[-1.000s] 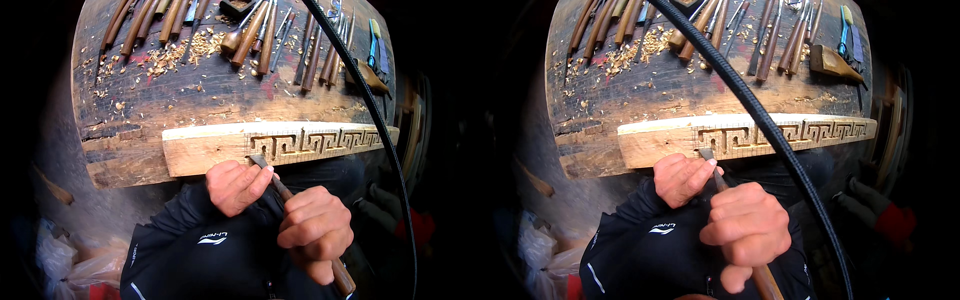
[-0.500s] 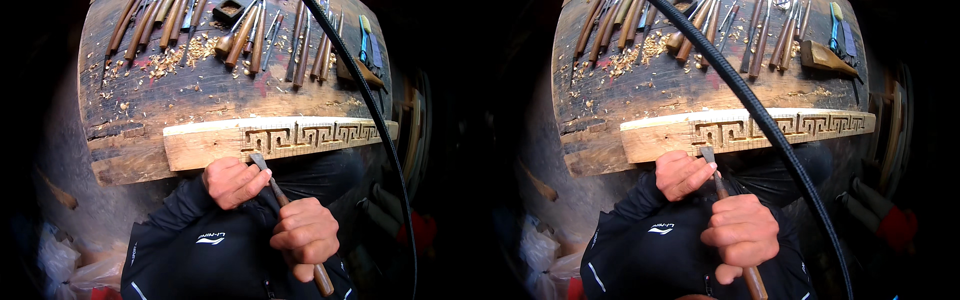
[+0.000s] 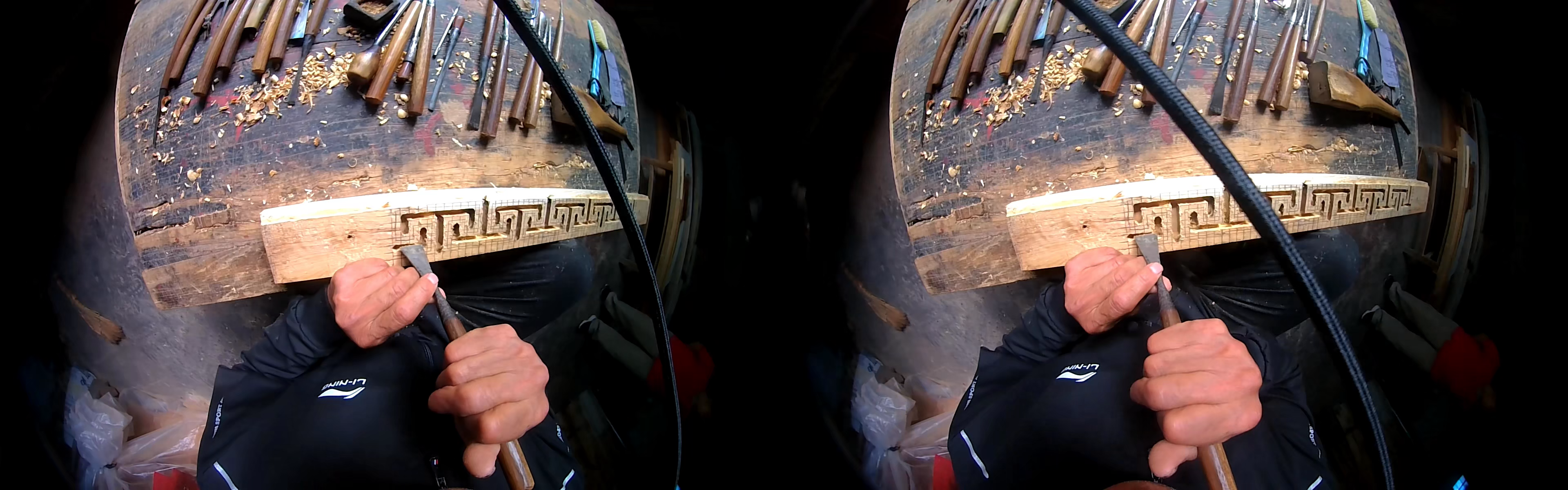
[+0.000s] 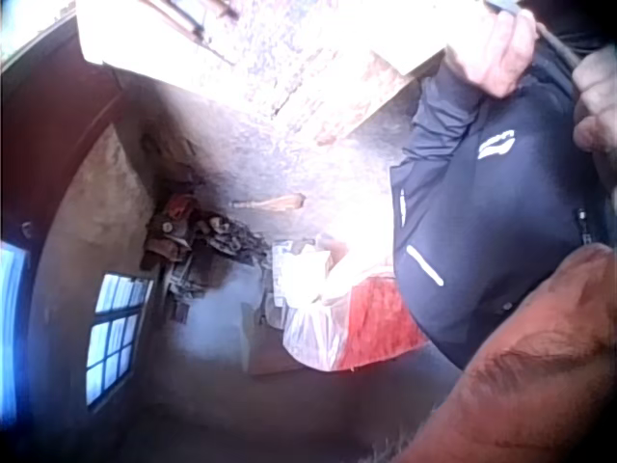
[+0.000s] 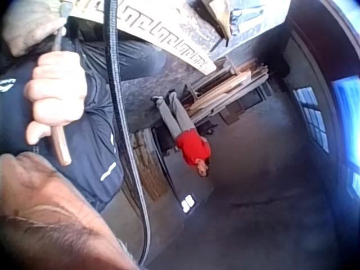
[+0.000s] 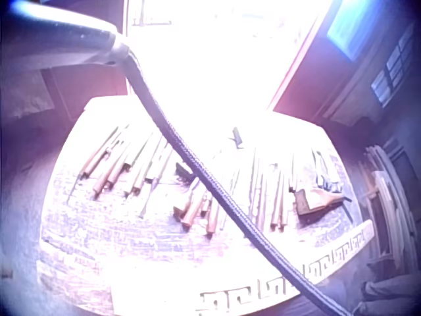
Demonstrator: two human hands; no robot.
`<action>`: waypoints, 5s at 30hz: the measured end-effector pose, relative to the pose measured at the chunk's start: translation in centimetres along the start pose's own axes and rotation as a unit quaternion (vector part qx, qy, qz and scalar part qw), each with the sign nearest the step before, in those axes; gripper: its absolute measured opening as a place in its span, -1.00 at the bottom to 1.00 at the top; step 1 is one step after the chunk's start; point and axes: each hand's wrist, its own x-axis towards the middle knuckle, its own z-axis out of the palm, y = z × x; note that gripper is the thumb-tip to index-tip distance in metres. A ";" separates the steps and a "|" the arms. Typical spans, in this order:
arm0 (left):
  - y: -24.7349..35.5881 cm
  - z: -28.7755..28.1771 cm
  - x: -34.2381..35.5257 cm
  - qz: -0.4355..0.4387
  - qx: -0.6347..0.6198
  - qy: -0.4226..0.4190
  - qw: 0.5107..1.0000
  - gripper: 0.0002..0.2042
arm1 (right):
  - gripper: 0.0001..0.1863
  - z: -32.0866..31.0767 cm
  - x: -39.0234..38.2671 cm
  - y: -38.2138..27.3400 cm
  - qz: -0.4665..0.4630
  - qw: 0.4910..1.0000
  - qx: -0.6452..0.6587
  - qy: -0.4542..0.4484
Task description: The person carves a repeating geometric pattern into a wooden board using a chisel and a mallet. They hammer the chisel into the wood to create deep grooves and then clear the wood chips by hand.
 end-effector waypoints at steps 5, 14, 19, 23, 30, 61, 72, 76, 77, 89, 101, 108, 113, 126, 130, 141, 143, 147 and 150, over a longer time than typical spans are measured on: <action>0.0 0.1 -0.2 -0.004 0.003 0.007 1.000 -0.61 | -0.33 0.0 0.3 0.3 -0.002 1.000 0.001 -0.008; 0.1 -0.1 0.0 -0.015 -0.007 0.000 1.000 -0.60 | -0.33 0.3 0.4 0.4 0.004 1.000 -0.007 0.004; 0.6 -0.3 0.0 -0.055 -0.002 -0.014 0.998 -0.49 | -0.30 1.1 0.5 0.4 0.005 0.999 -0.012 0.043; 0.6 -0.5 0.0 -0.064 -0.015 -0.024 0.998 -0.48 | -0.32 0.8 0.7 0.4 0.016 1.000 -0.017 0.021; 0.5 -0.6 -0.1 -0.071 -0.013 -0.034 0.997 -0.48 | -0.33 0.4 1.4 0.7 0.031 0.999 0.001 0.028; 3.6 -0.7 1.6 -0.018 0.023 -0.077 0.997 -0.54 | -0.38 -0.9 -0.9 -3.2 0.030 0.997 0.064 0.017; 3.5 -0.6 2.5 -0.101 0.031 -0.034 0.994 -0.61 | -0.29 -4.7 1.1 -0.2 0.047 0.981 0.181 0.053; 1.5 -3.1 2.2 -0.299 -0.137 0.037 0.944 -0.24 | -0.27 -2.9 1.6 0.6 0.054 0.973 0.120 0.191; 1.4 -3.4 2.6 -0.337 -0.181 0.050 0.923 -0.12 | -0.27 -2.9 1.5 1.0 0.058 0.973 0.112 0.194; 0.0 -3.6 2.2 -0.250 -0.154 -0.013 0.956 -0.10 | -0.12 -2.8 2.8 1.3 0.147 0.986 0.034 0.065; 0.1 -3.7 1.8 -0.253 -0.141 -0.016 0.957 -0.10 | -0.12 -3.6 2.8 2.7 0.157 0.983 0.091 0.013; -0.2 -3.8 1.8 -0.247 -0.130 -0.014 0.960 -0.10 | -0.12 -3.6 3.1 2.7 0.163 0.983 0.079 -0.008; -0.3 -3.8 1.8 -0.250 -0.150 -0.006 0.957 -0.10 | -0.13 -3.2 3.2 2.4 0.177 0.982 0.060 0.011; 0.5 -3.6 1.6 -0.305 -0.216 0.032 0.927 -0.09 | -0.15 -1.2 5.2 1.9 0.235 0.972 0.013 -0.029; 0.8 -4.4 1.8 -0.345 -0.238 0.010 0.908 -0.01 | -0.18 -0.4 4.7 2.7 0.203 0.979 0.013 -0.021; 1.4 -3.7 1.1 -0.375 -0.231 0.079 0.894 -0.01 | -0.32 -1.4 2.8 3.2 0.083 0.990 -0.033 0.112; 1.7 -3.5 0.9 -0.385 -0.229 0.106 0.888 0.02 | -0.30 -3.8 2.9 1.3 0.087 0.988 0.019 0.124; 1.4 -3.5 1.0 -0.363 -0.227 0.057 0.902 0.05 | -0.24 -3.5 2.9 0.3 0.103 0.991 0.043 0.079; 0.9 -3.3 1.7 -0.337 -0.210 0.036 0.917 0.05 | -0.23 -3.8 2.6 0.8 0.139 0.986 0.053 0.082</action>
